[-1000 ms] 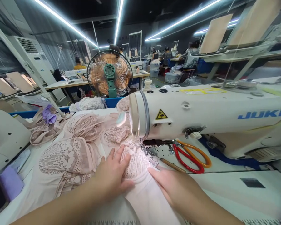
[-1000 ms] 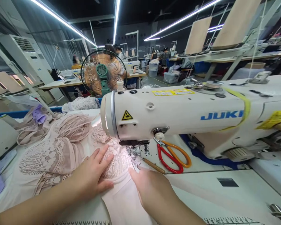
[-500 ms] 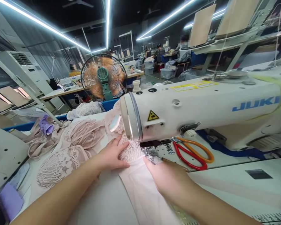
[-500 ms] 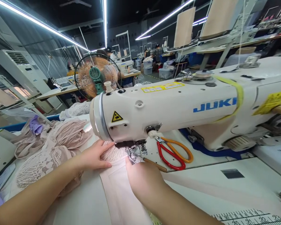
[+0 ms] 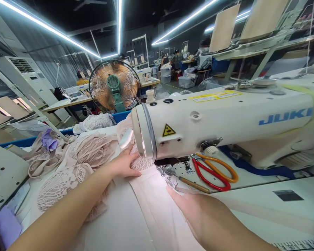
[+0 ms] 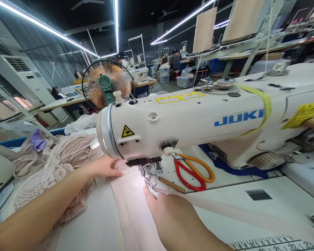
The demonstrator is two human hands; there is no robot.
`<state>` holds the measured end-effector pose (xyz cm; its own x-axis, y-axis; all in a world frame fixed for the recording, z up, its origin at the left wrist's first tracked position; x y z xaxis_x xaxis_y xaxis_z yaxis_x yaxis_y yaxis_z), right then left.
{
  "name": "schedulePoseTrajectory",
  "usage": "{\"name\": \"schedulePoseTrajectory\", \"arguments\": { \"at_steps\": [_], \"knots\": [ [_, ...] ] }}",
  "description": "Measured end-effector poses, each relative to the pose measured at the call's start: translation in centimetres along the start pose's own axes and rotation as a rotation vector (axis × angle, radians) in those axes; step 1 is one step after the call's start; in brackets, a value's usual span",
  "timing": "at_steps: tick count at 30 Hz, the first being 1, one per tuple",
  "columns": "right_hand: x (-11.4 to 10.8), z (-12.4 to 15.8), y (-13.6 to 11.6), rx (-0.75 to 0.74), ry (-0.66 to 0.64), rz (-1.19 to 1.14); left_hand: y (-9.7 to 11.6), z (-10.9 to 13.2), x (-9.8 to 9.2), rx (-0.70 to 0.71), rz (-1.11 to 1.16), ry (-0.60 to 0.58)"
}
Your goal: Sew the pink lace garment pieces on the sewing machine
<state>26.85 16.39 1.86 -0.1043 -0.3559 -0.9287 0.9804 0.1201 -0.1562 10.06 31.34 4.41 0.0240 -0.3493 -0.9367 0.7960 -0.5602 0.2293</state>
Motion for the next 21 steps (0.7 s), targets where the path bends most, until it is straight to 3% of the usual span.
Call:
{"name": "schedulePoseTrajectory", "arguments": {
  "at_steps": [8,17,21],
  "knots": [
    [1.6,2.7,1.0,-0.206,0.166,0.068,0.0,-0.5,-0.9,0.023,-0.024,0.119],
    [1.7,2.6,0.1,-0.192,0.165,0.073,0.7,-0.3,-1.8,-0.048,-0.187,0.387],
    [1.4,1.9,-0.5,-0.176,0.144,0.117,2.4,0.8,-1.5,-0.064,-0.236,0.445]
  ]
}}
Point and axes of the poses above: each hand's wrist, its own z-axis away from the middle knuckle, its own x-axis out of the palm, y = z × x, the point moved 5 cm from there along -z, towards the middle knuckle, and after that the axes turned 1 degree about x, right-handed, at the moved point
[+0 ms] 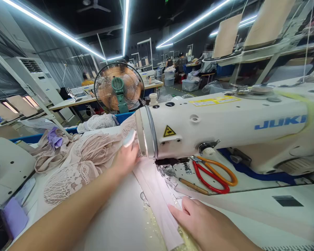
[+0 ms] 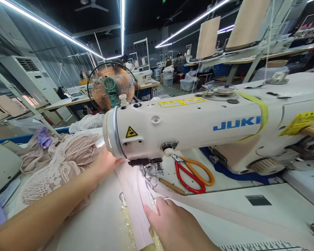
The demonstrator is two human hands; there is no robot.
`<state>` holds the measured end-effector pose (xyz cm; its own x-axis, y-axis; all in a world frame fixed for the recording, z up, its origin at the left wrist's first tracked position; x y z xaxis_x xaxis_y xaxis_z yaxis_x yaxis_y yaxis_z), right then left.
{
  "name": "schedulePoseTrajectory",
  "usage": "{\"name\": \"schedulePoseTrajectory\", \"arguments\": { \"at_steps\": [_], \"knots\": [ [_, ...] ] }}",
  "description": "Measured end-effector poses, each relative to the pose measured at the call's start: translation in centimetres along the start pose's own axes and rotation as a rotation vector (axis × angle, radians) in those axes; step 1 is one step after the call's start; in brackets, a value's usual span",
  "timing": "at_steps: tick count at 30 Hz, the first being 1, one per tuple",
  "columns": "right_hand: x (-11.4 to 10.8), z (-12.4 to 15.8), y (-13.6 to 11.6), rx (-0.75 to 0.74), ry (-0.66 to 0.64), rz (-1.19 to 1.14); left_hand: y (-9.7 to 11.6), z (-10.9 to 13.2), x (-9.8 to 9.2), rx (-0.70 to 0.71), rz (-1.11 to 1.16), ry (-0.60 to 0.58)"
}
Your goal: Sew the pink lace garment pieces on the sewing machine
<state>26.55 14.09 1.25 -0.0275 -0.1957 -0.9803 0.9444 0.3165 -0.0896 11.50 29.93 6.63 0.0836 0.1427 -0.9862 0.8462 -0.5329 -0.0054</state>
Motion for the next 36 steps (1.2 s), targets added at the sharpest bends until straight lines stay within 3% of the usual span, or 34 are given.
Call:
{"name": "schedulePoseTrajectory", "arguments": {
  "at_steps": [3,6,9,18,22,26,31,36],
  "knots": [
    [0.2,-0.5,0.1,0.013,-0.084,-0.062,3.6,2.8,0.1,0.206,0.062,-0.033],
    [0.4,-0.7,0.3,0.044,-0.114,-0.102,7.7,6.7,0.7,0.478,0.261,-0.158],
    [0.5,-0.4,0.5,0.030,-0.083,-0.156,9.5,9.2,1.5,0.585,0.294,-0.229],
    [0.3,0.6,0.8,-0.028,-0.043,-0.195,8.2,9.8,2.1,0.733,0.139,-0.155],
    [0.3,-0.2,0.9,-0.011,-0.063,-0.141,7.6,9.3,1.9,0.745,0.095,-0.113],
    [0.0,-1.2,1.0,0.027,-0.164,-0.106,6.9,8.6,1.9,0.766,0.084,-0.038],
    [-0.7,-2.2,1.1,0.037,-0.112,-0.085,6.3,7.8,1.9,0.780,0.067,0.030],
    [-1.0,-2.8,1.2,0.092,-0.173,-0.028,5.7,6.9,1.9,0.804,0.025,0.084]
  ]
}}
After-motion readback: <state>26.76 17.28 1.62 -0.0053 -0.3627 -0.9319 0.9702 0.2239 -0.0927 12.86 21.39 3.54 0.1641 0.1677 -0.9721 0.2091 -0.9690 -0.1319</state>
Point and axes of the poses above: each hand's wrist, its own z-axis away from the middle knuckle, its own x-axis out of the palm, y = z × x, the point moved 5 cm from there along -z, towards the middle knuckle, and after that the axes turned 1 degree about x, right-handed, at the moved point
